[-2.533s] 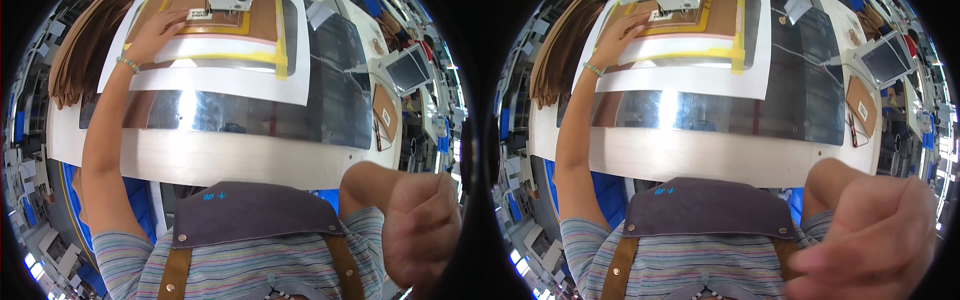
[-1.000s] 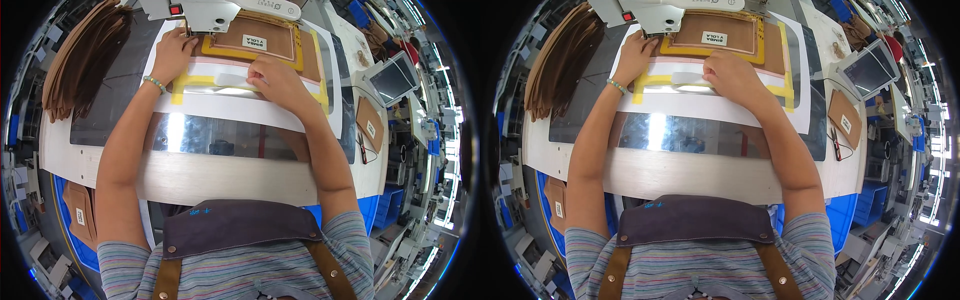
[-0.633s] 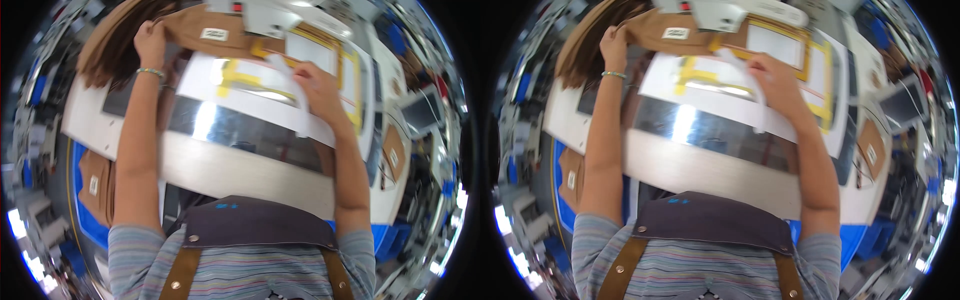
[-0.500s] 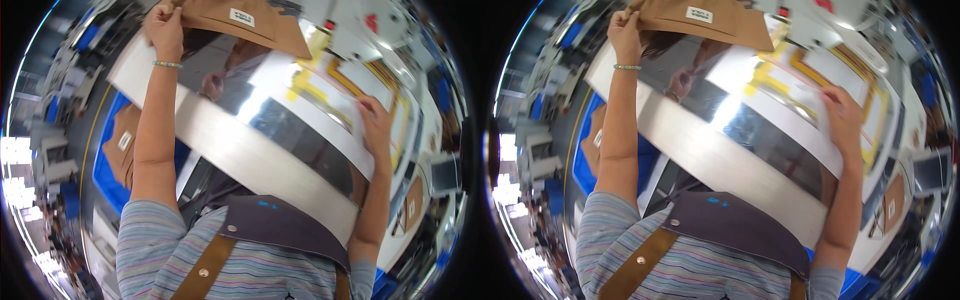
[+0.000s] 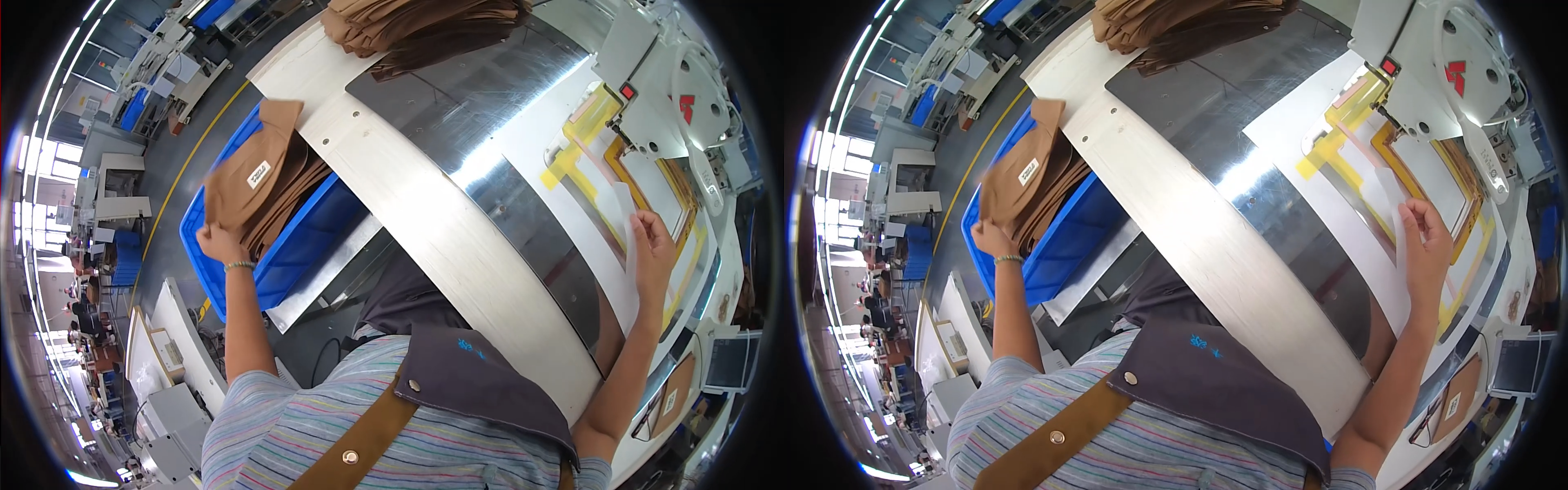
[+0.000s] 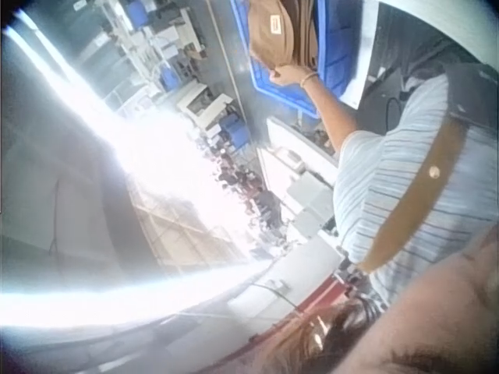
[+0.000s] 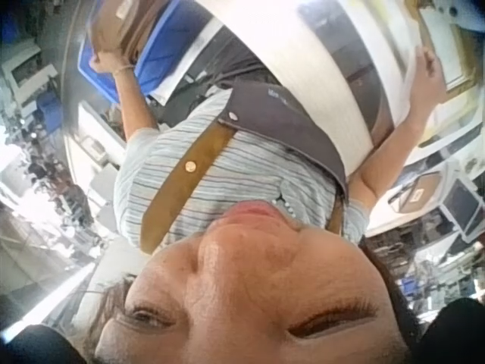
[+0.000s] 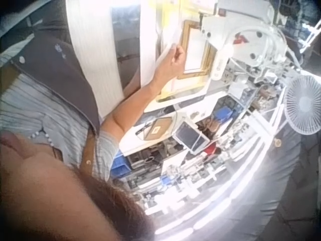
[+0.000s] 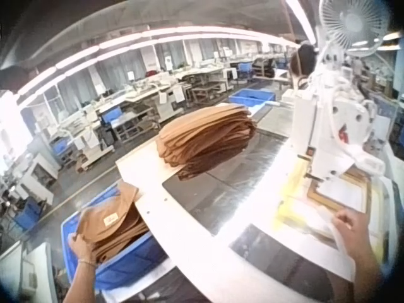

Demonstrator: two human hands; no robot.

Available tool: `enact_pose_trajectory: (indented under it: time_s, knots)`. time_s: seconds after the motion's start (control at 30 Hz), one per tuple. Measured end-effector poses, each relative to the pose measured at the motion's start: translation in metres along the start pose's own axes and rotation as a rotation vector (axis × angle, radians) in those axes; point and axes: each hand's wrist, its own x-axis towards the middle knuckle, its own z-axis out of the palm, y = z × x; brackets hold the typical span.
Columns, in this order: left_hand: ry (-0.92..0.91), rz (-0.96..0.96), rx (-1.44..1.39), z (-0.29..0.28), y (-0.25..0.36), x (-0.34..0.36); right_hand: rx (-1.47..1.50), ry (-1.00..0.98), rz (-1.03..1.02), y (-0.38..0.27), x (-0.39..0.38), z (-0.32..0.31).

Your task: Sewing panels onto leather goods using an industrial sewing machine.

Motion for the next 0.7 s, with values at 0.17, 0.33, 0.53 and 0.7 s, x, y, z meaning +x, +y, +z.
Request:
enact_pose_trajectory:
  time_s: [0.17, 0.33, 0.53, 0.7]
  knots:
    - [0.032, -0.132, 0.115, -0.06, -0.031, -0.004, 0.025, -0.007, -0.04, -0.004, 0.0, 0.003]
    - [-0.083, 0.901, 0.897, -0.006, 0.033, -0.041, -0.034, 0.006, -0.044, -0.001, -0.003, 0.001]
    - [-0.852, 1.122, 0.833, 0.089, 0.041, -0.07, -0.053, -0.026, -0.08, -0.009, -0.005, 0.008]
    - [-1.182, 1.049, 0.843, 0.121, 0.022, -0.069, -0.09, -0.025, -0.095, -0.008, -0.003, 0.007]
